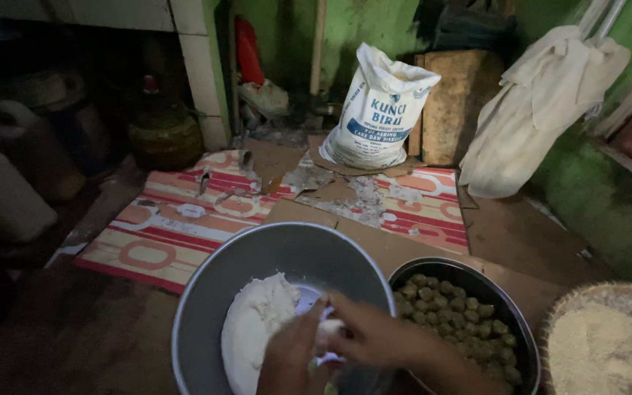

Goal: The person pinches small pieces of dough from a large mass in a metal basin, rolls each piece between their palms into a ball, and places the finished dough balls onto a floured woven tray. They repeat this cycle continuously, with the tray of formed balls accumulating.

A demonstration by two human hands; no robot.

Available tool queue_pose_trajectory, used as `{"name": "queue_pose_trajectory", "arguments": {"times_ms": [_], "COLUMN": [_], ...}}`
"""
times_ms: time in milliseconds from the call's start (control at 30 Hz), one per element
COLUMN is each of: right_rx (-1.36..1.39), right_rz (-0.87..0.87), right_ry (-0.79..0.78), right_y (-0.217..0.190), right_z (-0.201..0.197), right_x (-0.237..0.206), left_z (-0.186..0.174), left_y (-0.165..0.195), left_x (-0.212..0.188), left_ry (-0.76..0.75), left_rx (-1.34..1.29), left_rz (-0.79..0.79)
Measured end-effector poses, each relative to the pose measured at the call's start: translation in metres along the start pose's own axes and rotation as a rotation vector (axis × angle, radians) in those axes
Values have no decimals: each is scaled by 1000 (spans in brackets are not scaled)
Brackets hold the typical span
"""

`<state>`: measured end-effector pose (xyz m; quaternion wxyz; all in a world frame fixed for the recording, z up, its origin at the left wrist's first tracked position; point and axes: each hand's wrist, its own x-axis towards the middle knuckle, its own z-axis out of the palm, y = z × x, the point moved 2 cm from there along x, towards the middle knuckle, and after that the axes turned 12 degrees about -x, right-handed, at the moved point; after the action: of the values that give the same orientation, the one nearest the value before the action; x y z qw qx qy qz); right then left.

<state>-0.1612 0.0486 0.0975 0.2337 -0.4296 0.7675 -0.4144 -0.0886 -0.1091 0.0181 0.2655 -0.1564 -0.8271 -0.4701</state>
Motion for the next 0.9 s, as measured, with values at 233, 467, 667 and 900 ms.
{"name": "queue_pose_trajectory", "arguments": {"times_ms": [233,467,667,900], "right_rx": [-67,-88,355,1105], "right_rz": [197,334,373,174], "right_ry": [233,391,525,433], "right_y": [-42,-19,-1,34], "right_z": [0,-8,-28,-27], "right_x": [-72,-104,-127,-143], "left_z": [45,62,48,43], "left_y": [15,5,-1,-22], "left_x": [-11,-22,-18,-12], "left_ry": [-77,-85,140,67], "left_rx": [-302,-132,-25,-184], "left_rz": [-271,175,-272,84]}}
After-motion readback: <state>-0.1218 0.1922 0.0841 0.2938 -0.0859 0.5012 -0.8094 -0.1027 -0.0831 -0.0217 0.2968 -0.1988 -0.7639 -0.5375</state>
